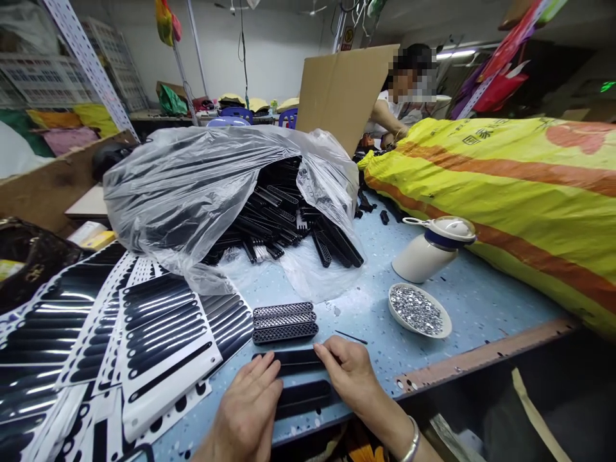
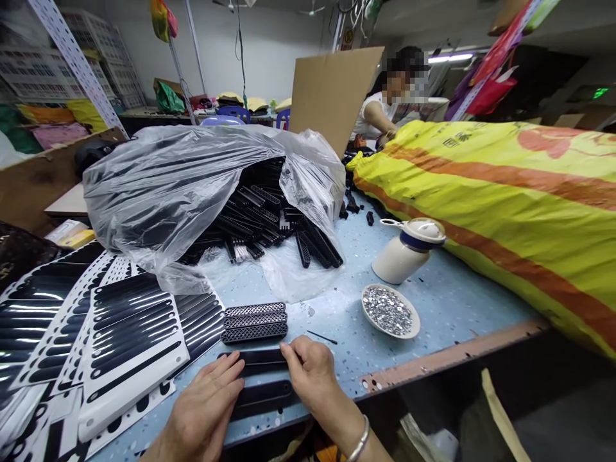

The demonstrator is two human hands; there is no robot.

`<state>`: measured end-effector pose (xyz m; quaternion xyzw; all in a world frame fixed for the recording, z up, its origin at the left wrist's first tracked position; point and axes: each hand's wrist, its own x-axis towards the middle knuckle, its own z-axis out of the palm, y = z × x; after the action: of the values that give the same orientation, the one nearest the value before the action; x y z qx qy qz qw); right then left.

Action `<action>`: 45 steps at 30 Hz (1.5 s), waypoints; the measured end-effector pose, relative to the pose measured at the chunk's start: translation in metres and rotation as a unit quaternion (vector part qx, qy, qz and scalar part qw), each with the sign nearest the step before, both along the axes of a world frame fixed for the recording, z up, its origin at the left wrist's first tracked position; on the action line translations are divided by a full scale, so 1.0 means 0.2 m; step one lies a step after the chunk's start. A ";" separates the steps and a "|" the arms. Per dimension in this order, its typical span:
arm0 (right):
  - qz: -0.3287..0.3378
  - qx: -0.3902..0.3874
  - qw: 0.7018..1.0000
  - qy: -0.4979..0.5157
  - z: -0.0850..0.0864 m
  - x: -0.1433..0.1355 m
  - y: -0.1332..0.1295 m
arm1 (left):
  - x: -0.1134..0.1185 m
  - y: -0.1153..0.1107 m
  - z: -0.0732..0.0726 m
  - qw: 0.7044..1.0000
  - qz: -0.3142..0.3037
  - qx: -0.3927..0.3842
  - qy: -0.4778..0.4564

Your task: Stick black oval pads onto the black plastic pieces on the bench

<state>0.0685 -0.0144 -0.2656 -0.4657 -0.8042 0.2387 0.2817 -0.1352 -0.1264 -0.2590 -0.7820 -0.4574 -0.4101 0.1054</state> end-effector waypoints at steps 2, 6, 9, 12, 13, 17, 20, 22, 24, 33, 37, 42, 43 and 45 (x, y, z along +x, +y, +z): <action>0.002 0.022 1.000 -0.009 -0.01 0.00 0.00 | 0.01 0.01 0.00 1.000 0.004 0.003 0.005; 0.011 0.038 0.999 -0.011 -0.02 0.00 0.01 | 0.12 0.06 -0.02 1.000 0.009 0.021 -0.018; 0.021 0.059 0.998 0.007 -0.05 0.00 0.01 | 0.26 0.14 -0.04 0.999 -0.017 0.019 -0.043; 0.006 0.079 0.996 0.030 -0.08 0.00 0.02 | 0.34 0.17 -0.02 0.997 -0.012 -0.042 -0.064; 0.004 0.079 0.996 0.034 -0.09 0.00 0.02 | 0.35 0.17 -0.01 0.995 -0.013 -0.065 -0.068; 0.024 0.079 0.996 0.039 -0.08 0.00 0.03 | 0.26 0.13 0.08 0.989 -0.027 -0.131 -0.063; 0.028 0.099 0.994 0.038 -0.07 0.01 0.04 | 0.12 0.08 0.11 0.987 0.013 -0.147 -0.060; 0.029 0.106 0.993 0.039 -0.06 0.02 0.04 | 0.01 0.04 0.11 0.987 0.073 -0.138 -0.044; 0.032 0.105 0.993 0.040 -0.06 0.02 0.04 | -0.09 -0.02 0.10 0.986 0.123 -0.112 -0.013; 0.042 0.085 0.994 0.048 -0.03 0.01 0.05 | -0.26 -0.22 0.09 0.985 0.150 -0.068 0.043; 0.052 0.075 0.995 0.036 -0.03 0.01 0.05 | -0.14 -0.12 0.01 0.988 0.121 -0.094 0.033; 0.057 0.055 0.997 0.017 -0.01 0.01 0.04 | -0.04 -0.01 0.01 0.987 0.105 -0.120 -0.009; 0.060 0.049 0.997 0.014 0.00 0.01 0.03 | -0.04 -0.01 0.02 0.987 0.102 -0.125 -0.019; 0.056 0.032 0.998 0.016 0.00 0.02 0.03 | -0.05 -0.04 0.04 0.988 0.105 -0.111 -0.027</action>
<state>0.0726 -0.0084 -0.2648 -0.4068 -0.8317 0.2354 0.2956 -0.1461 -0.1353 -0.2505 -0.7254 -0.5823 -0.3640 0.0477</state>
